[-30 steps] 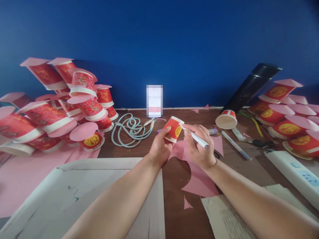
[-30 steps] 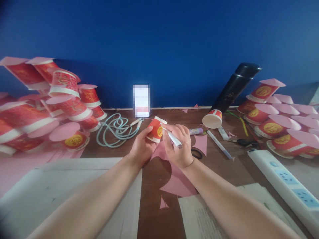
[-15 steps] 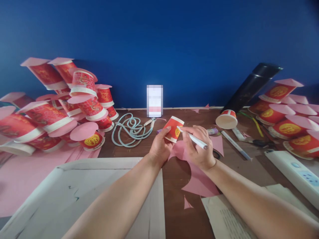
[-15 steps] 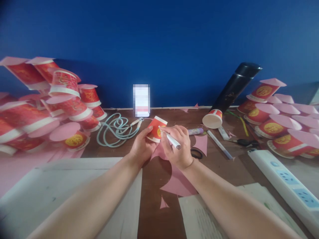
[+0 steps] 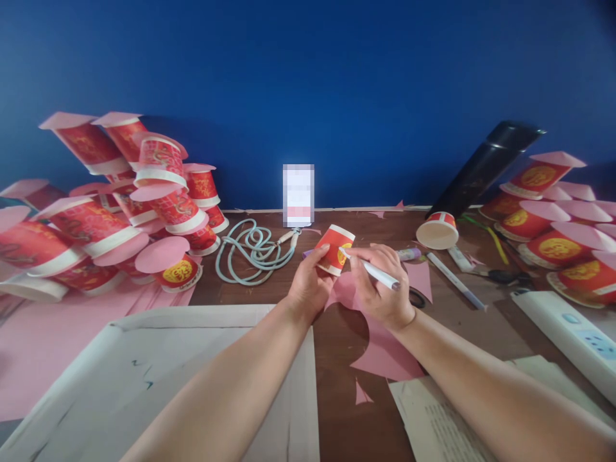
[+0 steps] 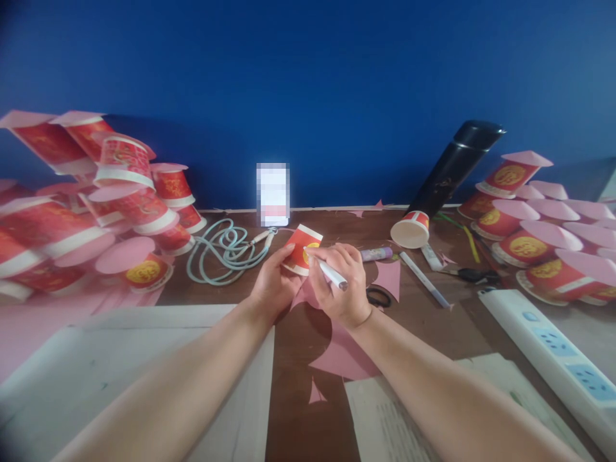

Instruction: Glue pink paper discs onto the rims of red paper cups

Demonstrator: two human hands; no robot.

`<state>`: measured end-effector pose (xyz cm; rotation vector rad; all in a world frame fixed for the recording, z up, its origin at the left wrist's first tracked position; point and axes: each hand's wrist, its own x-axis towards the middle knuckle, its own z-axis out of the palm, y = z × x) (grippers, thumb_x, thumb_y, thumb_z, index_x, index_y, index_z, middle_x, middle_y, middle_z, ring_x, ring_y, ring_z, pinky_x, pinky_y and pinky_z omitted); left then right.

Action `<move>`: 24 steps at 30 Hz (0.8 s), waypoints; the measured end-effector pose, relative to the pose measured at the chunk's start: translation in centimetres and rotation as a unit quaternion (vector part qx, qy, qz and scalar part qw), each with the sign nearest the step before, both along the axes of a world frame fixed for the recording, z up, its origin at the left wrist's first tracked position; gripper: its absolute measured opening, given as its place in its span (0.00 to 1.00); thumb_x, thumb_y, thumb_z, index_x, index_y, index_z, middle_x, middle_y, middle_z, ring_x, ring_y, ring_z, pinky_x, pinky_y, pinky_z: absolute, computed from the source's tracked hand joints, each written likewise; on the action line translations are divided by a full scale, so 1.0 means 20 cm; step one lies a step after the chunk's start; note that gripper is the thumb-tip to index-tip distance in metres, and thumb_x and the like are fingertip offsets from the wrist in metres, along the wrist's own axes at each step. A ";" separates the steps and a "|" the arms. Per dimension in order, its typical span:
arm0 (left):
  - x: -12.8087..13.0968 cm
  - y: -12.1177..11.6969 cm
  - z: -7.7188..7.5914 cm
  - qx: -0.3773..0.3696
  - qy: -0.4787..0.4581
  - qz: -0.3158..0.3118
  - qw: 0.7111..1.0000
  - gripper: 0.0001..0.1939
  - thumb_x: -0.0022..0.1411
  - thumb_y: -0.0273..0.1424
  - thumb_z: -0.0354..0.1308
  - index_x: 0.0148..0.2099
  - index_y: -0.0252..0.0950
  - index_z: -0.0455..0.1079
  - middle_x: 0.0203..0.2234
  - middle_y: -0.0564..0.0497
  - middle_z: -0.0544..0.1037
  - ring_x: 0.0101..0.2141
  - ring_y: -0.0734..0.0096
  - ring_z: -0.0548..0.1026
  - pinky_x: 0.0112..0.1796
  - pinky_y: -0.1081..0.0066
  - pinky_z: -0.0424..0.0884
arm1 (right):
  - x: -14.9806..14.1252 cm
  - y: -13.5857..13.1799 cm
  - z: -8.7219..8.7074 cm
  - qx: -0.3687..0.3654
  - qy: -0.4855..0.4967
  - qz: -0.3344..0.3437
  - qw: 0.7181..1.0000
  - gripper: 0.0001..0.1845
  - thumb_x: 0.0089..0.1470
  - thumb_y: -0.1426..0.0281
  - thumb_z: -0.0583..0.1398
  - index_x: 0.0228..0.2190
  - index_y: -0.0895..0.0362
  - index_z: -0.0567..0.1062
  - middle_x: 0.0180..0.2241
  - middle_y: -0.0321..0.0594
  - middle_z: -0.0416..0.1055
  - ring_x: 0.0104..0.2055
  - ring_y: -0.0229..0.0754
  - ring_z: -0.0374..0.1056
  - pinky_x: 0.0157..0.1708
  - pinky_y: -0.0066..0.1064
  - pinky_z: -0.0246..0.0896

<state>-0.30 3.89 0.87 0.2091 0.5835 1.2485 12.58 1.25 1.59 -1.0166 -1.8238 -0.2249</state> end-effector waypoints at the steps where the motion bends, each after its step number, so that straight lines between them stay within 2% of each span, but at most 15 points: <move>1: 0.00 0.00 0.00 0.002 -0.004 -0.003 1.000 0.06 0.52 0.27 0.62 0.35 0.31 0.73 0.32 0.47 0.79 0.36 0.69 0.77 0.46 0.69 0.69 | 0.00 0.00 0.00 0.000 0.003 0.001 1.000 0.11 0.56 0.74 0.57 0.41 0.54 0.73 0.37 0.39 0.77 0.36 0.42 0.70 0.48 0.41 0.62; 4: 0.00 0.00 0.00 0.008 -0.021 -0.007 1.000 0.08 0.53 0.27 0.62 0.37 0.31 0.73 0.33 0.47 0.79 0.37 0.68 0.77 0.46 0.69 0.69 | 0.00 0.00 0.00 -0.019 0.032 0.004 0.999 0.13 0.57 0.72 0.57 0.44 0.52 0.73 0.35 0.38 0.76 0.38 0.42 0.71 0.46 0.41 0.64; 6: -0.01 0.00 0.00 0.003 -0.025 -0.003 1.000 0.09 0.52 0.27 0.62 0.38 0.31 0.73 0.34 0.46 0.79 0.38 0.68 0.77 0.46 0.69 0.69 | 0.00 0.00 -0.01 -0.058 0.077 0.003 0.995 0.13 0.58 0.70 0.56 0.46 0.51 0.72 0.34 0.37 0.75 0.38 0.42 0.71 0.44 0.40 0.65; 11: 0.00 0.01 0.01 0.013 -0.026 -0.017 0.999 0.09 0.53 0.28 0.62 0.38 0.31 0.73 0.34 0.46 0.79 0.36 0.68 0.77 0.42 0.69 0.70 | 0.00 0.03 -0.02 -0.162 0.208 -0.022 0.964 0.14 0.61 0.63 0.54 0.48 0.50 0.70 0.40 0.40 0.73 0.35 0.40 0.72 0.38 0.37 0.69; 16: 0.00 0.00 0.01 0.047 -0.049 -0.050 0.996 0.12 0.54 0.30 0.61 0.41 0.30 0.73 0.38 0.44 0.79 0.38 0.64 0.76 0.45 0.66 0.70 | 0.01 0.08 -0.06 -0.222 0.271 -0.021 0.937 0.21 0.57 0.55 0.57 0.49 0.49 0.69 0.52 0.43 0.67 0.49 0.47 0.68 0.44 0.42 0.69; 18: 0.00 0.00 0.00 0.057 -0.057 -0.061 0.995 0.12 0.55 0.31 0.60 0.41 0.30 0.73 0.38 0.44 0.79 0.38 0.65 0.76 0.45 0.67 0.70 | 0.01 0.08 -0.06 -0.267 0.306 -0.004 0.914 0.24 0.55 0.53 0.58 0.50 0.48 0.69 0.52 0.42 0.68 0.49 0.46 0.68 0.45 0.42 0.69; 21: 0.00 0.00 -0.01 0.059 -0.059 -0.086 0.993 0.12 0.56 0.31 0.60 0.41 0.30 0.74 0.39 0.44 0.79 0.39 0.65 0.76 0.46 0.67 0.69 | -0.01 0.08 -0.05 -0.336 0.366 0.042 0.867 0.28 0.53 0.51 0.59 0.52 0.49 0.68 0.46 0.41 0.72 0.45 0.44 0.70 0.44 0.40 0.69; 24: 0.01 -0.02 0.01 0.065 -0.047 -0.109 0.991 0.13 0.56 0.32 0.60 0.42 0.30 0.74 0.39 0.44 0.79 0.40 0.65 0.76 0.46 0.67 0.69 | -0.02 0.08 -0.03 -0.359 0.423 0.087 0.827 0.30 0.52 0.50 0.60 0.52 0.52 0.68 0.44 0.42 0.74 0.44 0.44 0.71 0.44 0.38 0.69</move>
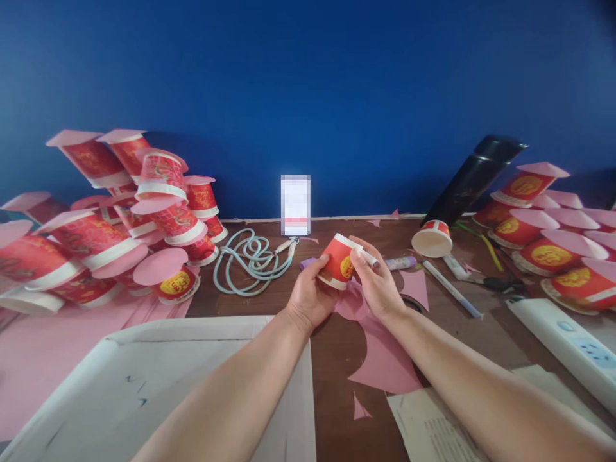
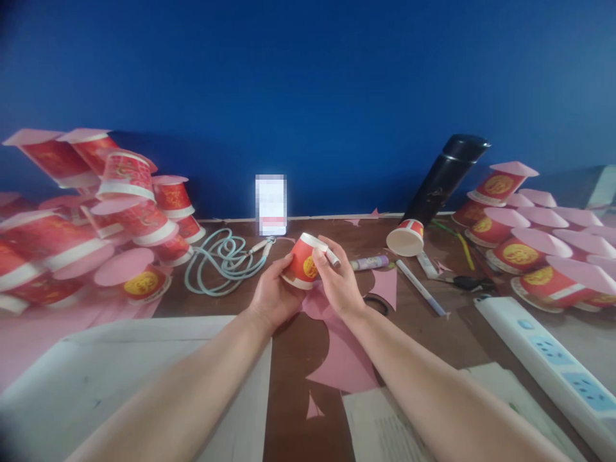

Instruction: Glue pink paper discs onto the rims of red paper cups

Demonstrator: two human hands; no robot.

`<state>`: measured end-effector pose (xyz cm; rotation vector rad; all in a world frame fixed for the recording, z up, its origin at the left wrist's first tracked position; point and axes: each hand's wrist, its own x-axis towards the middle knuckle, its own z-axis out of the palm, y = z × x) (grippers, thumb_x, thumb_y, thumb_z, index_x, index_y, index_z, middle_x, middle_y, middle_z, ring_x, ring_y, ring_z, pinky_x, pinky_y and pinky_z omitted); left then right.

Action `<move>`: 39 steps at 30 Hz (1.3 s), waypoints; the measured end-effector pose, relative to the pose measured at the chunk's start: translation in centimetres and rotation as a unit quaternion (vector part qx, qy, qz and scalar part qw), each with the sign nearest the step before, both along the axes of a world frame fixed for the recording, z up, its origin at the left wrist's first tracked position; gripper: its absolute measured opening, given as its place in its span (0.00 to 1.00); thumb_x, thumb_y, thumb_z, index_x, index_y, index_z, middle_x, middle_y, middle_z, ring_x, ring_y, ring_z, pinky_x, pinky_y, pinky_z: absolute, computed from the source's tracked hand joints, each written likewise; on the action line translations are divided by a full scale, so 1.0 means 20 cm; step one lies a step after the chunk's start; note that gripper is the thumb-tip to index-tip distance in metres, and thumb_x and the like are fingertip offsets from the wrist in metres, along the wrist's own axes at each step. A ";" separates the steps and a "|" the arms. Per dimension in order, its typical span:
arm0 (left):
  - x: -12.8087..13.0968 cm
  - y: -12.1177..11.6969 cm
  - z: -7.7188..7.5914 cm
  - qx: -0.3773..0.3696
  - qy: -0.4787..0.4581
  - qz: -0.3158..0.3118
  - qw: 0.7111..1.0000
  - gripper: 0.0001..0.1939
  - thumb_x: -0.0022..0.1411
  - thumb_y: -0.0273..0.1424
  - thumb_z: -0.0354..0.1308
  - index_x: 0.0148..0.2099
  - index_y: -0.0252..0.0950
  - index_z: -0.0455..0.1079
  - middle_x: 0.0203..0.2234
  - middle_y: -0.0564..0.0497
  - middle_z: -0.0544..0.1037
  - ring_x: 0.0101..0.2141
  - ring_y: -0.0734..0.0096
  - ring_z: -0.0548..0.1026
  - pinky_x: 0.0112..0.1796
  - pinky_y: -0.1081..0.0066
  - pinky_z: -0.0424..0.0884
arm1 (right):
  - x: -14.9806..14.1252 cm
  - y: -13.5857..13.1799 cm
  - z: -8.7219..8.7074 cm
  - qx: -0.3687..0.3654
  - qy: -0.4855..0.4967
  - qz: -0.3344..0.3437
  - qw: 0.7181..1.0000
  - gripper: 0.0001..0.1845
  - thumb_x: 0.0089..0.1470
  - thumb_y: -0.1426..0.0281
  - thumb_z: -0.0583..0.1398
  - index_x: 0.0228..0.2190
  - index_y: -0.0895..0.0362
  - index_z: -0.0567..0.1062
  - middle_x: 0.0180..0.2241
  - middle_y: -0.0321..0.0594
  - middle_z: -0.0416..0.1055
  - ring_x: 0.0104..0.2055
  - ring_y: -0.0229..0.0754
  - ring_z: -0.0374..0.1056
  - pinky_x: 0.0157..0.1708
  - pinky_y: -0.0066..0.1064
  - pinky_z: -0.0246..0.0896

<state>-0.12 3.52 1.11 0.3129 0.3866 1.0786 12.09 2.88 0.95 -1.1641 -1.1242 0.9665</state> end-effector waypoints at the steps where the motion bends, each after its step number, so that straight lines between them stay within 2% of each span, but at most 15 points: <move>1: 0.00 -0.01 0.01 0.006 0.004 0.000 1.000 0.13 0.56 0.32 0.60 0.42 0.30 0.74 0.38 0.45 0.79 0.40 0.65 0.76 0.46 0.67 0.69 | 0.00 0.00 0.00 -0.004 0.020 0.001 1.000 0.30 0.52 0.50 0.60 0.52 0.52 0.68 0.44 0.42 0.74 0.44 0.44 0.71 0.44 0.38 0.68; 6: 0.03 -0.06 0.04 0.080 0.052 -0.036 0.995 0.16 0.55 0.31 0.62 0.46 0.33 0.73 0.39 0.45 0.79 0.41 0.62 0.76 0.45 0.65 0.69 | 0.01 0.02 -0.01 -0.015 0.086 -0.001 0.996 0.30 0.53 0.49 0.58 0.53 0.52 0.67 0.43 0.42 0.75 0.43 0.45 0.72 0.43 0.39 0.69; 9: 0.04 -0.07 0.03 0.111 0.078 -0.039 0.990 0.17 0.52 0.29 0.65 0.46 0.33 0.73 0.36 0.45 0.79 0.38 0.63 0.77 0.44 0.64 0.69 | 0.02 0.02 0.01 -0.029 0.068 -0.035 0.997 0.31 0.52 0.48 0.59 0.51 0.53 0.69 0.41 0.43 0.75 0.42 0.46 0.72 0.41 0.38 0.69; 14: 0.06 -0.06 -0.01 0.103 0.104 -0.043 0.988 0.16 0.50 0.27 0.67 0.44 0.33 0.74 0.31 0.48 0.79 0.32 0.68 0.76 0.41 0.66 0.68 | 0.02 0.01 0.06 -0.007 0.001 -0.082 0.997 0.32 0.51 0.48 0.59 0.50 0.56 0.69 0.40 0.44 0.75 0.40 0.44 0.71 0.39 0.35 0.68; 19: 0.06 -0.05 -0.02 0.087 0.102 -0.035 0.990 0.15 0.49 0.26 0.67 0.42 0.32 0.75 0.32 0.48 0.79 0.30 0.73 0.75 0.40 0.69 0.68 | 0.02 0.01 0.04 0.008 -0.010 -0.067 0.998 0.33 0.53 0.49 0.58 0.54 0.55 0.65 0.40 0.43 0.74 0.37 0.41 0.70 0.38 0.34 0.68; 27: 0.05 -0.07 0.02 0.118 0.095 -0.047 0.987 0.12 0.53 0.28 0.62 0.42 0.33 0.75 0.36 0.45 0.79 0.37 0.64 0.77 0.42 0.65 0.69 | 0.03 0.02 -0.02 0.030 -0.003 -0.063 0.998 0.29 0.56 0.50 0.55 0.54 0.53 0.64 0.38 0.39 0.74 0.35 0.39 0.70 0.37 0.33 0.68; 30: 0.05 -0.07 0.03 0.125 0.092 -0.044 0.987 0.11 0.54 0.29 0.62 0.42 0.33 0.75 0.36 0.45 0.79 0.39 0.62 0.77 0.43 0.63 0.69 | 0.03 0.03 -0.04 0.059 -0.035 -0.075 0.995 0.27 0.58 0.52 0.54 0.54 0.53 0.64 0.42 0.42 0.73 0.40 0.41 0.71 0.41 0.37 0.68; 34: 0.05 -0.05 0.02 0.108 0.087 0.005 0.990 0.11 0.54 0.28 0.62 0.42 0.34 0.74 0.38 0.46 0.79 0.38 0.67 0.76 0.42 0.67 0.70 | 0.04 0.02 -0.05 0.140 -0.122 -0.122 0.975 0.25 0.59 0.56 0.54 0.55 0.53 0.63 0.52 0.47 0.67 0.52 0.47 0.66 0.50 0.43 0.65; 39: 0.03 -0.01 0.00 0.008 0.058 0.079 0.995 0.09 0.55 0.26 0.61 0.41 0.34 0.74 0.38 0.46 0.78 0.37 0.71 0.75 0.40 0.71 0.71 | 0.05 0.00 -0.03 0.202 -0.223 -0.131 0.945 0.24 0.61 0.63 0.53 0.57 0.53 0.60 0.47 0.46 0.69 0.49 0.45 0.68 0.51 0.44 0.64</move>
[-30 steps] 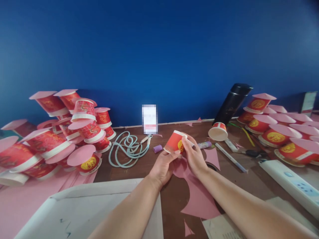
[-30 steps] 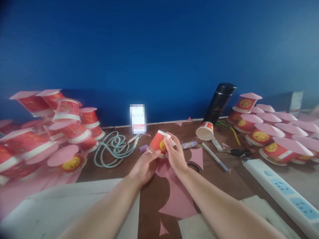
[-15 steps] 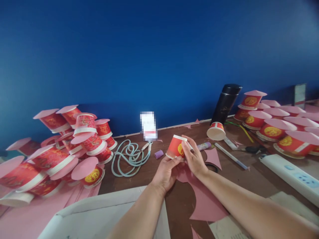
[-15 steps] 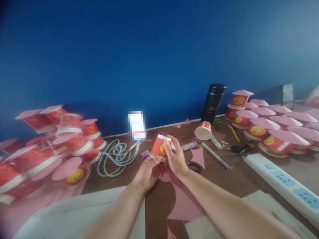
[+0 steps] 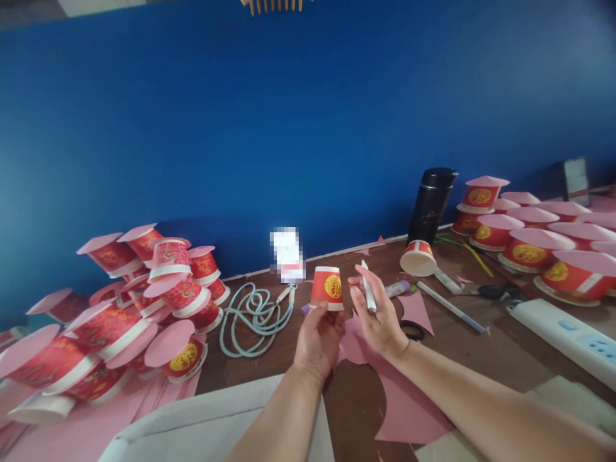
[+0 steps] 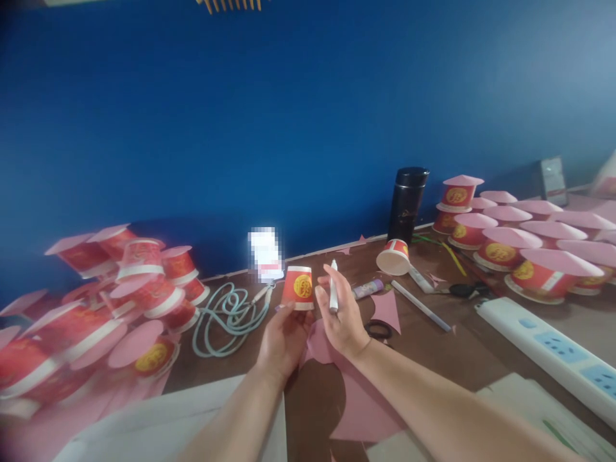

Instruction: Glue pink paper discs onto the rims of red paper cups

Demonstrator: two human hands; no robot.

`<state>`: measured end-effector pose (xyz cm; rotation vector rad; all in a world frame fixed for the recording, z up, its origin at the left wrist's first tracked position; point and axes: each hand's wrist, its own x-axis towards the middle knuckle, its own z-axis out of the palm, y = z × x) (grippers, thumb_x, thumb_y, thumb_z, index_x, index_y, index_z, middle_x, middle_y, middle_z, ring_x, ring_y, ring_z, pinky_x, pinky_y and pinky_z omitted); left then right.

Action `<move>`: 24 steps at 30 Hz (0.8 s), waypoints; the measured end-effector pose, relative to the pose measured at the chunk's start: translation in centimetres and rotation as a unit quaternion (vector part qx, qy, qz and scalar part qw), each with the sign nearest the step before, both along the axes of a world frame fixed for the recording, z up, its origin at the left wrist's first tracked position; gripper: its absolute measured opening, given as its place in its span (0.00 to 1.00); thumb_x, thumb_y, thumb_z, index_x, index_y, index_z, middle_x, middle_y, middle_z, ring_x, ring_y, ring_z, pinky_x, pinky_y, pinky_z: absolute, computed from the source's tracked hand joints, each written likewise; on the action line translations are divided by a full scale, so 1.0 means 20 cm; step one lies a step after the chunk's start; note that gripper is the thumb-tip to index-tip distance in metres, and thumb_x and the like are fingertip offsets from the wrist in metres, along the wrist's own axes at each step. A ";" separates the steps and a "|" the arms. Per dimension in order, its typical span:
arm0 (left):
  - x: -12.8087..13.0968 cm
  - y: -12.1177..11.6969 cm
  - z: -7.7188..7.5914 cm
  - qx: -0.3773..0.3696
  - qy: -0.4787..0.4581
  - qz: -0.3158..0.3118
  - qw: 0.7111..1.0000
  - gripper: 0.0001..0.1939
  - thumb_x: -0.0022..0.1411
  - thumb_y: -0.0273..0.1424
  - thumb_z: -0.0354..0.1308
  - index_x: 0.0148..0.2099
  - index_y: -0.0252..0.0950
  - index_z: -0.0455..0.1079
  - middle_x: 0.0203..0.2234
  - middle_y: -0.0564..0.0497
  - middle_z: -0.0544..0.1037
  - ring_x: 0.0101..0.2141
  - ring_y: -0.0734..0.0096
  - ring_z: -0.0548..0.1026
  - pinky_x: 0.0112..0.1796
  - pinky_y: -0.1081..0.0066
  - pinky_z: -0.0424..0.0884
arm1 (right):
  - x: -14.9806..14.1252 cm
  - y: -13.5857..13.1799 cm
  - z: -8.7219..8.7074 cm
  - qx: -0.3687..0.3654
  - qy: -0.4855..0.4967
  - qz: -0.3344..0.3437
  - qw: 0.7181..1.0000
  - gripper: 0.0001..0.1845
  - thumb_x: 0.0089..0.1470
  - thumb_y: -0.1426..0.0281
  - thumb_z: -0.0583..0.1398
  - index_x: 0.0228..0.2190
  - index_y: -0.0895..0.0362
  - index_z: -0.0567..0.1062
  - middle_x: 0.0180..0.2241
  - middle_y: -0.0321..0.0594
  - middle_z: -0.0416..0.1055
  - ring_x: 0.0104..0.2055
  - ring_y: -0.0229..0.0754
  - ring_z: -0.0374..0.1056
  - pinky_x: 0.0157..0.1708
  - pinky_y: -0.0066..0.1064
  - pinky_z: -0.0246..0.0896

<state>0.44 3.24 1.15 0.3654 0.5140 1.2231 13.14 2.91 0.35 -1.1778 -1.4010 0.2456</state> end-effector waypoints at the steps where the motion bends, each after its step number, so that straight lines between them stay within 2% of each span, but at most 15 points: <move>1: 0.00 0.01 0.00 -0.013 -0.007 0.005 1.000 0.09 0.55 0.26 0.61 0.40 0.34 0.74 0.37 0.46 0.78 0.36 0.71 0.75 0.39 0.72 0.71 | 0.00 -0.01 0.00 0.013 -0.017 0.003 1.000 0.23 0.61 0.64 0.53 0.58 0.52 0.60 0.45 0.45 0.69 0.48 0.45 0.68 0.50 0.43 0.65; 6: -0.02 0.02 -0.01 -0.029 -0.040 0.000 0.999 0.06 0.56 0.28 0.61 0.37 0.33 0.74 0.36 0.45 0.78 0.35 0.71 0.76 0.38 0.71 0.72 | -0.02 -0.03 0.01 0.057 -0.078 0.026 0.995 0.23 0.62 0.69 0.52 0.58 0.52 0.60 0.44 0.45 0.70 0.48 0.45 0.67 0.51 0.43 0.64; 10: -0.02 0.04 0.00 -0.035 -0.054 0.007 0.998 0.05 0.55 0.27 0.61 0.37 0.33 0.74 0.34 0.47 0.79 0.35 0.72 0.76 0.37 0.73 0.73 | -0.03 -0.03 0.01 0.056 -0.072 0.028 0.995 0.23 0.61 0.69 0.53 0.57 0.52 0.60 0.45 0.46 0.69 0.48 0.46 0.68 0.51 0.45 0.65; 17: -0.02 0.05 0.00 -0.080 -0.055 0.029 0.995 0.05 0.55 0.26 0.61 0.37 0.33 0.73 0.36 0.46 0.78 0.35 0.71 0.76 0.32 0.75 0.74 | 0.01 0.03 -0.02 -0.034 0.025 0.011 0.999 0.28 0.59 0.61 0.56 0.58 0.51 0.57 0.52 0.48 0.66 0.53 0.48 0.67 0.50 0.45 0.67; 24: -0.02 0.04 0.00 -0.080 -0.070 0.020 0.994 0.03 0.55 0.25 0.60 0.35 0.32 0.72 0.33 0.47 0.78 0.31 0.74 0.76 0.29 0.77 0.73 | 0.00 0.02 -0.03 -0.076 0.073 0.051 0.993 0.27 0.60 0.59 0.54 0.59 0.51 0.59 0.56 0.48 0.65 0.57 0.49 0.63 0.54 0.45 0.63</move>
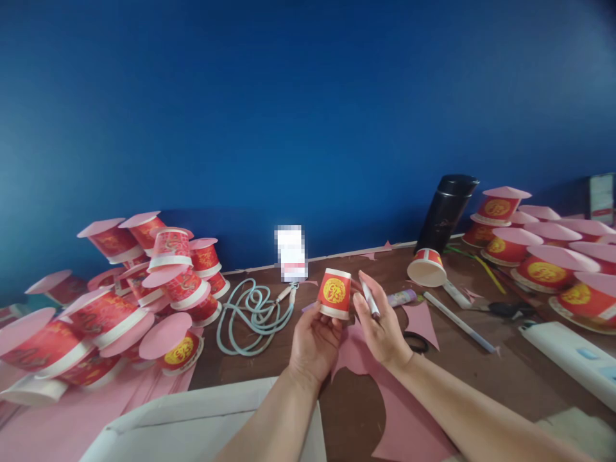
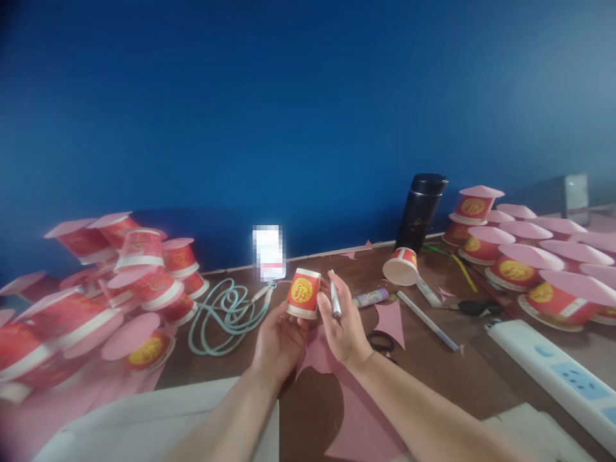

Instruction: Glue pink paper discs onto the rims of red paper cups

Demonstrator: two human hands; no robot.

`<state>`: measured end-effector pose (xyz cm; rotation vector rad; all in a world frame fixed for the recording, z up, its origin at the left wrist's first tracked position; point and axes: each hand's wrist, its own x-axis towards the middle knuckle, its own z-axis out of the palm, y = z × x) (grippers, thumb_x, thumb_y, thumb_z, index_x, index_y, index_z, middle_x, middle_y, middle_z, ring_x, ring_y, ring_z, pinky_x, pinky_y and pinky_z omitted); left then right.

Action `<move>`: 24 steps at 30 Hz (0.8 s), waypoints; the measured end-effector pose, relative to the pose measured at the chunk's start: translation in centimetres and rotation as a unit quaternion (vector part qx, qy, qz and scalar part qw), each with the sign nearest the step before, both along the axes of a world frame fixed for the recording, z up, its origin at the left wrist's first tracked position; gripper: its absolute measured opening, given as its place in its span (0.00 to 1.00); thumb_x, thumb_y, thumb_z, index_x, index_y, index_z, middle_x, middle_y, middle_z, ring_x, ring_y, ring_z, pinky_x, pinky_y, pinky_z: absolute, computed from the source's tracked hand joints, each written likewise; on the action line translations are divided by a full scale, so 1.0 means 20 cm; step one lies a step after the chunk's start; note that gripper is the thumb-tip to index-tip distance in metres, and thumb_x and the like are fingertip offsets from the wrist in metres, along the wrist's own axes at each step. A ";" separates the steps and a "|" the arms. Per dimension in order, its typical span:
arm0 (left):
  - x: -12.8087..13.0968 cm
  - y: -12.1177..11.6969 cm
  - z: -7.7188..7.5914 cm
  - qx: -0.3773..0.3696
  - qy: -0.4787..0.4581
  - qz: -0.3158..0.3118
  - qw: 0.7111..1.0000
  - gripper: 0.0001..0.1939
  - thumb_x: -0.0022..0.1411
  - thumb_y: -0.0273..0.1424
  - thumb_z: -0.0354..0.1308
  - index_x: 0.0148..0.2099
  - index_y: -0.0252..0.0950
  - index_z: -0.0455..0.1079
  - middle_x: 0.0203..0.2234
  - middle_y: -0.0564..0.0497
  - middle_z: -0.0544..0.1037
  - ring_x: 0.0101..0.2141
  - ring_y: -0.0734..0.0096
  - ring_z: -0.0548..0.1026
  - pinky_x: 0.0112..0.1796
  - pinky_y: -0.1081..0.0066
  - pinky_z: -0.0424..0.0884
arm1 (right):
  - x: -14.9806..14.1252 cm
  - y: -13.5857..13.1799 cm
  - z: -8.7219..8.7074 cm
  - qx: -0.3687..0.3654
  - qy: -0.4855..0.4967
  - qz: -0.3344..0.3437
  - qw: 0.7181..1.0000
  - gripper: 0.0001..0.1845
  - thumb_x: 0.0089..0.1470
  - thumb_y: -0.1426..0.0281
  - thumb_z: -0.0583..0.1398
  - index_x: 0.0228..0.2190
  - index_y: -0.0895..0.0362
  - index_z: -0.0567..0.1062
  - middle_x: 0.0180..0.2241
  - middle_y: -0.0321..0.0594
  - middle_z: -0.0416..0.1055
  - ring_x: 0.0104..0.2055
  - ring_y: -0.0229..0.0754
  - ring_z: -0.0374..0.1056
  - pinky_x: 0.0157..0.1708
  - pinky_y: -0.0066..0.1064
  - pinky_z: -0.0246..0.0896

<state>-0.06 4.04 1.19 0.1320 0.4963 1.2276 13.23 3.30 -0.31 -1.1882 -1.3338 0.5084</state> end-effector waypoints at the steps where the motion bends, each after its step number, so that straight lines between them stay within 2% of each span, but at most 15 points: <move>1: 0.00 0.00 0.00 0.005 -0.002 -0.003 1.000 0.03 0.56 0.25 0.60 0.35 0.32 0.72 0.32 0.47 0.78 0.31 0.74 0.76 0.28 0.77 0.73 | -0.01 -0.01 0.00 -0.005 0.004 0.002 1.000 0.27 0.60 0.59 0.55 0.59 0.51 0.59 0.56 0.47 0.65 0.58 0.49 0.63 0.54 0.45 0.63; 8: -0.01 -0.01 0.00 0.005 -0.021 -0.065 0.998 0.07 0.57 0.26 0.60 0.38 0.28 0.73 0.34 0.45 0.78 0.29 0.75 0.75 0.26 0.80 0.71 | -0.04 -0.02 0.03 -0.082 0.119 0.026 0.989 0.28 0.57 0.53 0.56 0.55 0.53 0.64 0.51 0.45 0.70 0.50 0.47 0.69 0.46 0.37 0.69; 13: 0.00 -0.01 -0.02 0.001 0.007 -0.074 0.997 0.07 0.57 0.27 0.61 0.38 0.29 0.73 0.33 0.47 0.78 0.31 0.75 0.75 0.31 0.77 0.72 | -0.04 0.00 0.02 -0.113 0.166 0.036 0.979 0.28 0.55 0.51 0.57 0.51 0.54 0.68 0.46 0.44 0.73 0.48 0.48 0.70 0.45 0.37 0.69; 17: 0.01 -0.06 -0.01 0.086 0.022 -0.108 0.990 0.13 0.58 0.32 0.61 0.44 0.31 0.73 0.36 0.45 0.78 0.33 0.74 0.74 0.35 0.74 0.71 | -0.03 0.00 0.01 -0.102 0.151 0.026 0.983 0.26 0.55 0.51 0.56 0.50 0.53 0.69 0.47 0.43 0.72 0.48 0.47 0.69 0.45 0.35 0.68; 20: 0.03 -0.10 0.01 0.157 0.052 -0.123 0.979 0.15 0.56 0.28 0.63 0.46 0.31 0.73 0.36 0.45 0.78 0.34 0.73 0.74 0.37 0.73 0.69 | -0.03 0.01 0.01 -0.096 0.129 0.031 0.987 0.25 0.56 0.51 0.56 0.50 0.53 0.68 0.46 0.43 0.72 0.46 0.45 0.70 0.44 0.36 0.68; 24: 0.07 -0.11 0.03 0.167 0.065 -0.102 0.979 0.13 0.54 0.27 0.65 0.43 0.29 0.74 0.31 0.45 0.78 0.33 0.70 0.75 0.38 0.71 0.69 | -0.03 0.01 -0.01 -0.042 0.072 0.014 0.996 0.25 0.58 0.53 0.55 0.52 0.54 0.65 0.47 0.45 0.71 0.48 0.46 0.68 0.48 0.39 0.66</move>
